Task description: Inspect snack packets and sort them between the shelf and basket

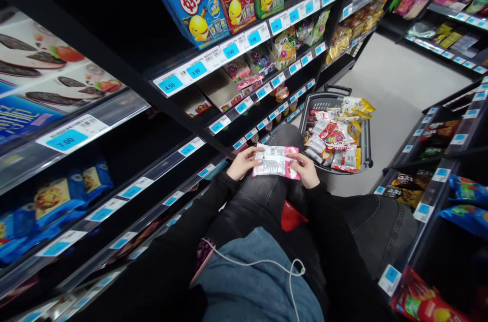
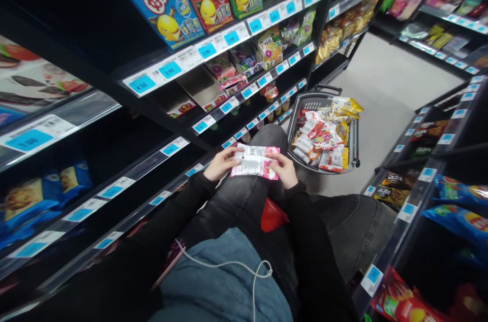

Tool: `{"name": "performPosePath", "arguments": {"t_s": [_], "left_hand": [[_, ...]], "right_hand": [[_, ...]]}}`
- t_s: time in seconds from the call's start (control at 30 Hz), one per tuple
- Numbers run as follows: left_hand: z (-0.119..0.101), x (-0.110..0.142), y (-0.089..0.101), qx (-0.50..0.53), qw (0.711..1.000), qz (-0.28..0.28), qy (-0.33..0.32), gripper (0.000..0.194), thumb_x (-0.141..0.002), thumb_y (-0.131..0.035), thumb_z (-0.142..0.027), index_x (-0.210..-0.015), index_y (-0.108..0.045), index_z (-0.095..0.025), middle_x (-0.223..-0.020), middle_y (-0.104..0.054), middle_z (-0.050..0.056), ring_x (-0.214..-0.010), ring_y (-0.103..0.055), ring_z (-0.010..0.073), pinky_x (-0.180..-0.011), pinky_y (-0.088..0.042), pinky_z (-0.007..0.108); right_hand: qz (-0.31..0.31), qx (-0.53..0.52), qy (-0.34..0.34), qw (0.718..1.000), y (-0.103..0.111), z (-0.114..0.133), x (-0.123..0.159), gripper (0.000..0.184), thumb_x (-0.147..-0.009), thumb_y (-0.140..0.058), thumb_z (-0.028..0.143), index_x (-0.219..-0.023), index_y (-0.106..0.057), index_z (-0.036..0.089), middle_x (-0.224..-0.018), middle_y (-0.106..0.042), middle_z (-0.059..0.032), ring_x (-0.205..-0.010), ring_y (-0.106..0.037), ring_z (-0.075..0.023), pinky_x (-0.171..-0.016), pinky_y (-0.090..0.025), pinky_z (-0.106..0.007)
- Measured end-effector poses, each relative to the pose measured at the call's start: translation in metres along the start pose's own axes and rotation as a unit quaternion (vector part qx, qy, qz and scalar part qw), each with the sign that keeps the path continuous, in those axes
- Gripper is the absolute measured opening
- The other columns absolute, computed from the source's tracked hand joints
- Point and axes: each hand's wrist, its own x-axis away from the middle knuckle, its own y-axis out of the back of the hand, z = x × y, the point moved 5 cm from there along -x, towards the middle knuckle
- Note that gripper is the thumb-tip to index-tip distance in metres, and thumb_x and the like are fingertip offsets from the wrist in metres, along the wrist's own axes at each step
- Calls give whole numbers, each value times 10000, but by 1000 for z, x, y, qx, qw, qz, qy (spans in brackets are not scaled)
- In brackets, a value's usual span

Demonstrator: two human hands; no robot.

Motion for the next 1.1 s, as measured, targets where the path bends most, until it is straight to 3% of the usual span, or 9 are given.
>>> {"name": "performPosePath", "arguments": {"t_s": [0.1, 0.23, 0.47, 0.6, 0.7, 0.8, 0.87, 1.1], "left_hand": [[-5, -1, -3, -24, 999, 21, 15, 400, -550, -758, -268, -915, -640, -155, -912, -636, 48, -771, -583, 157, -721, -466, 282], [-7, -4, -2, -55, 998, -16, 6, 299, -596, -717, -289, -849, -659, -141, -869, -639, 49, -779, -577, 161, -717, -453, 270], [13, -7, -2, 18, 993, -77, 89, 269, -550, -713, -261, -775, -644, -131, -596, -562, -11, -500, -484, 88, -498, -373, 209], [5, -7, -1, -25, 997, -59, 46, 233, -602, -689, -288, -778, -654, -140, -687, -604, 14, -619, -536, 120, -611, -416, 239], [-9, -4, -6, -101, 995, 8, 7, 272, -656, -664, -328, -861, -674, -150, -906, -630, 58, -829, -562, 175, -763, -423, 278], [-14, -2, -10, -147, 988, 50, 6, 407, -579, -732, -323, -950, -669, -168, -968, -605, 61, -877, -552, 200, -820, -414, 313], [-14, -1, -11, -161, 986, 40, 5, 415, -541, -757, -305, -930, -683, -177, -928, -596, 52, -866, -545, 200, -840, -406, 329], [-6, -3, -7, -156, 987, -31, -1, 170, -543, -736, -228, -709, -731, -188, -862, -553, 49, -867, -518, 198, -889, -381, 361]], "right_hand": [[5, -10, -11, 1000, -3, -4, 0, 229, -636, -667, 264, -855, -659, 195, -988, -678, -54, -938, -607, -203, -823, -465, -339], [-21, -43, -22, 999, -3, -8, -1, 186, -628, -674, 262, -801, -668, 192, -947, -687, -46, -931, -609, -201, -848, -455, -346], [-43, -125, -60, 989, -4, -12, -2, 142, -592, -682, 236, -725, -647, 202, -886, -701, -23, -879, -618, -199, -796, -472, -341], [-50, -134, -59, 988, -3, -11, -2, 128, -589, -677, 226, -697, -614, 202, -843, -695, -11, -822, -618, -191, -759, -476, -332], [-17, -102, -40, 994, -3, -7, -1, 158, -612, -678, 232, -760, -630, 205, -903, -679, -15, -862, -605, -187, -786, -462, -326], [24, -57, -22, 998, -6, -5, 1, 254, -599, -701, 225, -848, -653, 214, -925, -664, -12, -861, -593, -179, -811, -447, -323], [26, -40, -14, 999, -7, -5, 1, 261, -594, -703, 222, -853, -669, 215, -901, -666, -11, -863, -588, -180, -836, -434, -329], [-9, -33, -9, 999, -8, -12, 0, 152, -613, -669, 209, -757, -715, 216, -848, -695, -21, -857, -603, -198, -846, -423, -348]]}}
